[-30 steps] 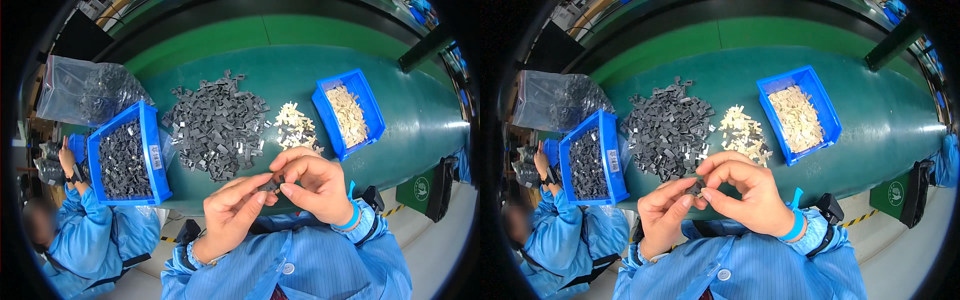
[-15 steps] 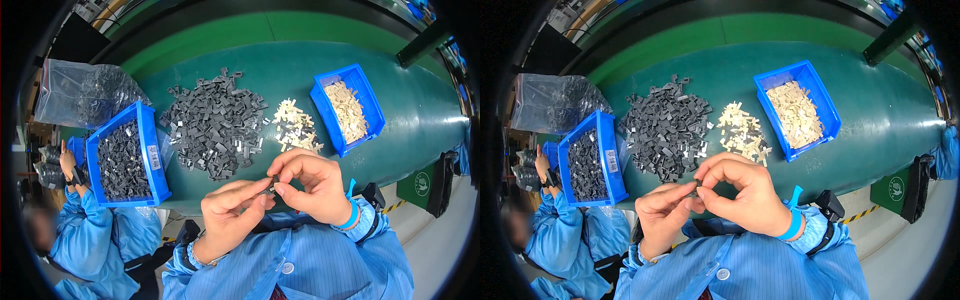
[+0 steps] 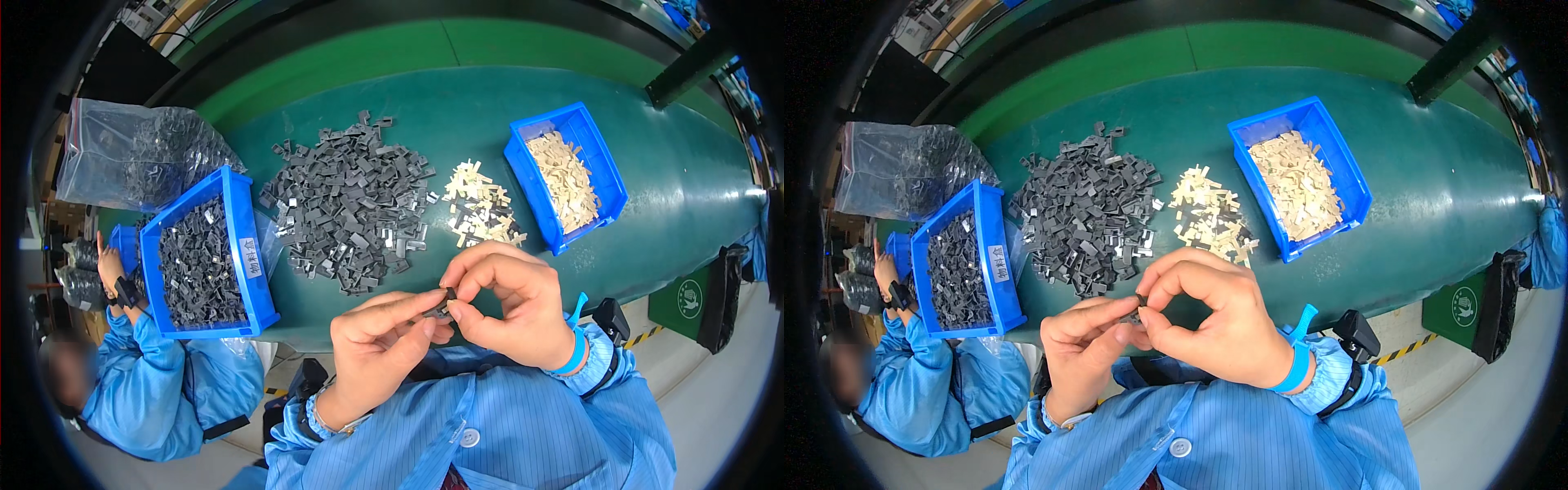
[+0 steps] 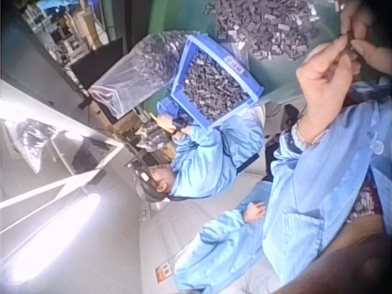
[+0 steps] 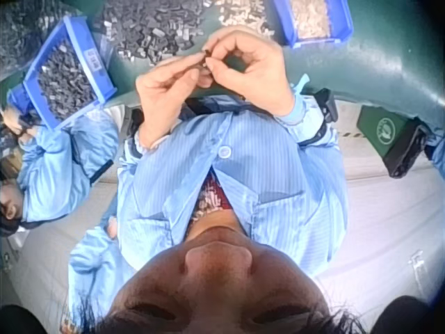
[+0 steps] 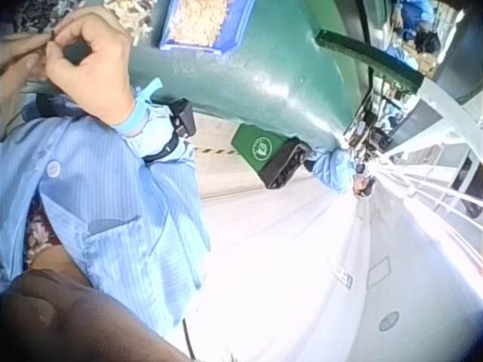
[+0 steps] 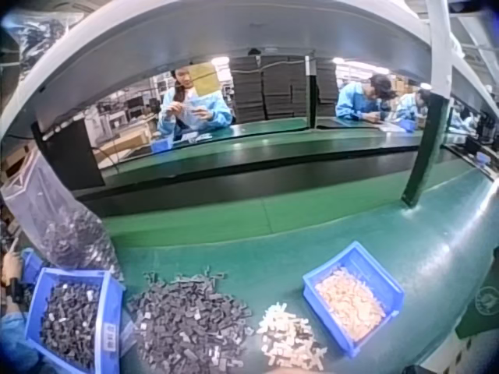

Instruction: Manually assembling small yellow/white plastic components into black plastic frames at an industrial workstation.

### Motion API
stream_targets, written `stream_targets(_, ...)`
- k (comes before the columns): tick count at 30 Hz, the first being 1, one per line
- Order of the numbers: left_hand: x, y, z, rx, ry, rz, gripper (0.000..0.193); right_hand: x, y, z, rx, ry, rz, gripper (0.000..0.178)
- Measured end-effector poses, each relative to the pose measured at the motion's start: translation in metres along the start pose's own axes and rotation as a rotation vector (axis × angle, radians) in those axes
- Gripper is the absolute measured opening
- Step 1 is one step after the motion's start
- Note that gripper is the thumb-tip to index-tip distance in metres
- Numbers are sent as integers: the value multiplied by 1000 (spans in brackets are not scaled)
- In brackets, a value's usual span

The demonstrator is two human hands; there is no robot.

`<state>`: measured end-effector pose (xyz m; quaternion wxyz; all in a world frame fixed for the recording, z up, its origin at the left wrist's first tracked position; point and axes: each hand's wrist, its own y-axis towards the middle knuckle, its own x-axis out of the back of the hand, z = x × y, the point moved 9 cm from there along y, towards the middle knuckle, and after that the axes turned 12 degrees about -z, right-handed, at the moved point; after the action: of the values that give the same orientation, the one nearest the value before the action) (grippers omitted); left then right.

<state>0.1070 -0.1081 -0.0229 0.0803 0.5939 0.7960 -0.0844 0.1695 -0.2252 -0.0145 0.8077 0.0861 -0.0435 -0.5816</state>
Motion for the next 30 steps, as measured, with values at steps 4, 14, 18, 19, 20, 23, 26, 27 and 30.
stream_targets(4,-2,-1,7,82,-106,1,27,-2,-1,4,12,-16,42,11)
stream_targets(14,1,-2,22,203,-234,-95,20,-4,-1,2,15,3,53,10)
stream_targets(18,2,-1,21,172,-253,-117,19,-7,-2,-2,-4,33,69,9)
stream_targets(19,2,-2,23,185,-259,-123,19,-7,-3,-8,-91,135,53,7)
stream_targets(20,3,-2,24,199,-266,-129,19,-7,-4,-14,-178,238,36,6)
stream_targets(23,4,-1,24,209,-208,-182,17,-11,-7,-21,-338,382,77,5)
stream_targets(26,4,1,20,154,-245,-148,20,-11,-7,-24,-369,401,70,4)
stream_targets(27,3,2,19,154,-245,-147,20,-11,-7,-25,-369,400,70,4)
stream_targets(30,5,6,7,6,-40,-164,21,-6,-2,-12,-149,249,73,1)
